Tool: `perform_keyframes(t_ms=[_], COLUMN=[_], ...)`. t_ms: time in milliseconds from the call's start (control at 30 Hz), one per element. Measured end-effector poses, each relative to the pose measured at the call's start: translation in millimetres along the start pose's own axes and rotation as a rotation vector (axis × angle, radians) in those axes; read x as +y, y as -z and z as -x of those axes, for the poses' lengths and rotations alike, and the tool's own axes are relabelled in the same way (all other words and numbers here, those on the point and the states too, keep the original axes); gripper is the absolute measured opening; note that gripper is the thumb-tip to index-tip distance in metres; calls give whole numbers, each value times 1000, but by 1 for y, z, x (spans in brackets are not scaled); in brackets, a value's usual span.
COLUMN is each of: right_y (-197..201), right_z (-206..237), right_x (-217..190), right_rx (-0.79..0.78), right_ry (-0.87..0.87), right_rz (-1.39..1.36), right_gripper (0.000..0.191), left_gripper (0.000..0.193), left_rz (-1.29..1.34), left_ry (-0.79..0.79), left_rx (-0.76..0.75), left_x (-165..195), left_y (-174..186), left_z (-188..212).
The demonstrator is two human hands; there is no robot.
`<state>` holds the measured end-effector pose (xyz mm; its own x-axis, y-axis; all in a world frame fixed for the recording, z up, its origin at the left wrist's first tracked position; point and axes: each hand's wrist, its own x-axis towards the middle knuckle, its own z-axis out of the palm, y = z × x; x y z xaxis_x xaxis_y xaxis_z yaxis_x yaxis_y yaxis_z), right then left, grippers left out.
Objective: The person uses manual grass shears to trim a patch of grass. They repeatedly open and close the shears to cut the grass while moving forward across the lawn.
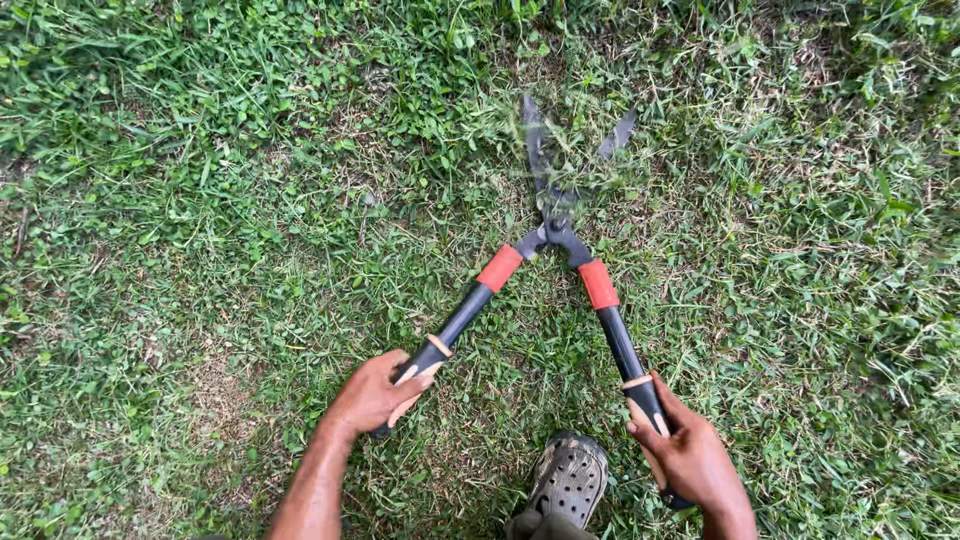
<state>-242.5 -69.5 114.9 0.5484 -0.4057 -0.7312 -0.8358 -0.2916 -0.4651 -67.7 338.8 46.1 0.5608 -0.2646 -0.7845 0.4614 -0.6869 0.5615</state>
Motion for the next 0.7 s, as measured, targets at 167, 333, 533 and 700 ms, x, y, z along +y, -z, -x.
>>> perform_keyframes(t_ms=[167, 333, 533, 700], right_y=[-2, -46, -42, -47], right_z=[2, -27, -19, -9], right_x=[-39, -87, -66, -109], right_rx=[-9, 88, 84, 75], right_ry=[98, 62, 189, 26], right_rz=[-5, -8, -37, 66], right_gripper=[85, 86, 83, 83], left_gripper=[35, 36, 32, 32], left_rz=[-17, 153, 65, 161], left_ry=[-63, 73, -41, 6], left_rx=[21, 155, 98, 247], left_x=[29, 109, 87, 92], left_y=[-3, -95, -48, -107], left_z=[11, 24, 31, 17])
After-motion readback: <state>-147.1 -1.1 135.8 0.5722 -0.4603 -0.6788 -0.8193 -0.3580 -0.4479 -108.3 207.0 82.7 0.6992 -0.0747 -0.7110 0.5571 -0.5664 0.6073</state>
